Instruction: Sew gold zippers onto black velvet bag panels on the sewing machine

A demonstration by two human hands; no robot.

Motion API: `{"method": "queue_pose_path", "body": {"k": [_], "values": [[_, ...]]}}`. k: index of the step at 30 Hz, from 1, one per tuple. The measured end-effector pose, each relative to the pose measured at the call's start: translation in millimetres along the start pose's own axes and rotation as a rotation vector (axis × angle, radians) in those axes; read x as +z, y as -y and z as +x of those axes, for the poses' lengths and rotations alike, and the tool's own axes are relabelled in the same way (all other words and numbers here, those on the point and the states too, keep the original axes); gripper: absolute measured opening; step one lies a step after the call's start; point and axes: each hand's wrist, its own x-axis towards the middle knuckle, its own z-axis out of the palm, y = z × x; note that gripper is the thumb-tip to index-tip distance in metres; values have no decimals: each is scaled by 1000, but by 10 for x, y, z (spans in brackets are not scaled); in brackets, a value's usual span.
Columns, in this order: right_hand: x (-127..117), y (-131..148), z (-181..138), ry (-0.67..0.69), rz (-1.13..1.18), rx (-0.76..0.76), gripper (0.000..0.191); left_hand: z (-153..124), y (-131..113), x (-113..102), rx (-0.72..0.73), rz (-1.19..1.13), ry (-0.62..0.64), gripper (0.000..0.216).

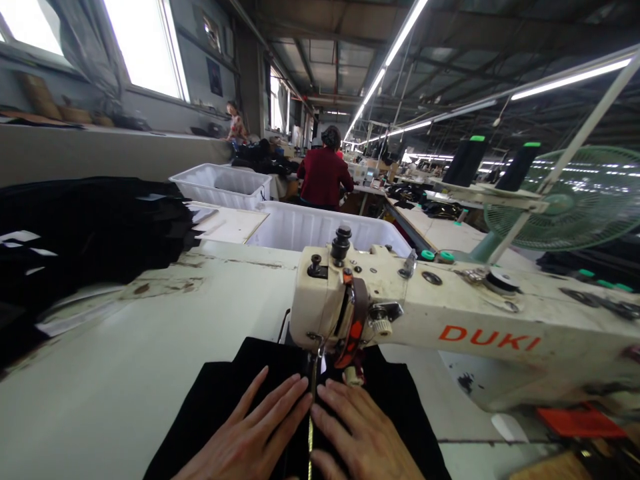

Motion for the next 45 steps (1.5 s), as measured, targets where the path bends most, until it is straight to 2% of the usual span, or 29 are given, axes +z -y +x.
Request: {"method": "queue_pose_path", "body": {"k": [21, 30, 40, 45], "values": [[62, -15, -19, 34, -16, -19, 35, 7, 26, 20, 16, 107, -19, 49], [59, -2, -24, 28, -1, -13, 35, 3, 47, 38, -9, -10, 13, 56], [50, -14, -8, 45, -5, -21, 37, -34, 16, 52, -94, -81, -40, 59], [52, -18, -10, 25, -9, -29, 33, -28, 46, 54, -37, -70, 29, 61]]}}
